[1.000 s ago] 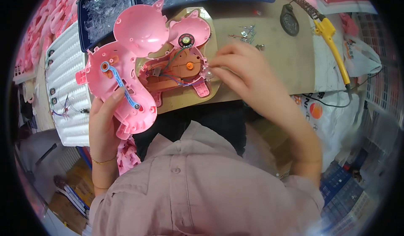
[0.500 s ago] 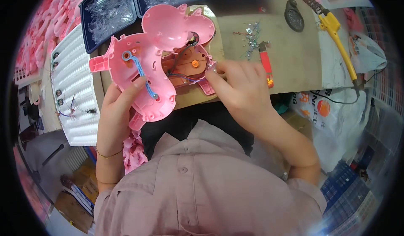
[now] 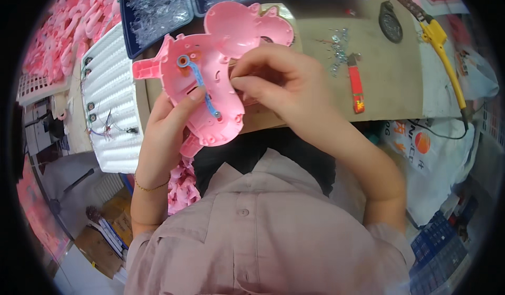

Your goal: Assembling electronic internal components and plastic housing for a toy pony.

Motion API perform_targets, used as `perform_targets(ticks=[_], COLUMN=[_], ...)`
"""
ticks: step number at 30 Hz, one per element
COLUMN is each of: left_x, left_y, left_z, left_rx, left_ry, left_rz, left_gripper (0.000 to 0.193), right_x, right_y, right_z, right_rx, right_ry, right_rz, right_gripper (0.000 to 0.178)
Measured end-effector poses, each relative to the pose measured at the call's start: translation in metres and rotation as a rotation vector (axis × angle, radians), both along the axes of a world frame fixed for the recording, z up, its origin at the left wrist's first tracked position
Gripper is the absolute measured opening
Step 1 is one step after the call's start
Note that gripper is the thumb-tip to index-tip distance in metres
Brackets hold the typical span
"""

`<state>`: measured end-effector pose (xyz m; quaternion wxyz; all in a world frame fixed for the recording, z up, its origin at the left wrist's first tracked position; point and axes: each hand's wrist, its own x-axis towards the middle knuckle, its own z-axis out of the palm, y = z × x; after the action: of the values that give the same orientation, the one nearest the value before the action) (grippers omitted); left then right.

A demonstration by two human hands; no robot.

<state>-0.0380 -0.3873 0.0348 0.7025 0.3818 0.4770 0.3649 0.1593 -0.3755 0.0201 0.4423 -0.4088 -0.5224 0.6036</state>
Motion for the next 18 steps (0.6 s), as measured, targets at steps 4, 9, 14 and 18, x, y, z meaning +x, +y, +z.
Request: perform_targets(ticks=[4, 9, 14, 18], left_x=[0.003, -0.001, -0.005, 0.004], left_y=[0.0, -0.003, -0.005, -0.004], left_z=[-0.002, -0.002, -0.002, -0.003], left_rx=[-0.018, -0.061, 0.013, 0.103], left_ry=[-0.062, -0.036, 0.019, 0.081], left_rz=[-0.029, 0.029, 0.056, 0.102], left_gripper=[0.031, 0.031, 0.031, 0.033], right_x=[0.003, 0.004, 0.004, 0.005], right_y=[-0.004, -0.006, -0.012, -0.012], right_z=[0.008, 0.004, 0.005, 0.011], right_rx=[-0.19, -0.261, 0.049, 0.127], right_ry=[0.049, -0.08, -0.234, -0.3], right_rz=[-0.069, 0.015, 0.02, 0.076], right_gripper=[0.017, 0.018, 0.019, 0.017])
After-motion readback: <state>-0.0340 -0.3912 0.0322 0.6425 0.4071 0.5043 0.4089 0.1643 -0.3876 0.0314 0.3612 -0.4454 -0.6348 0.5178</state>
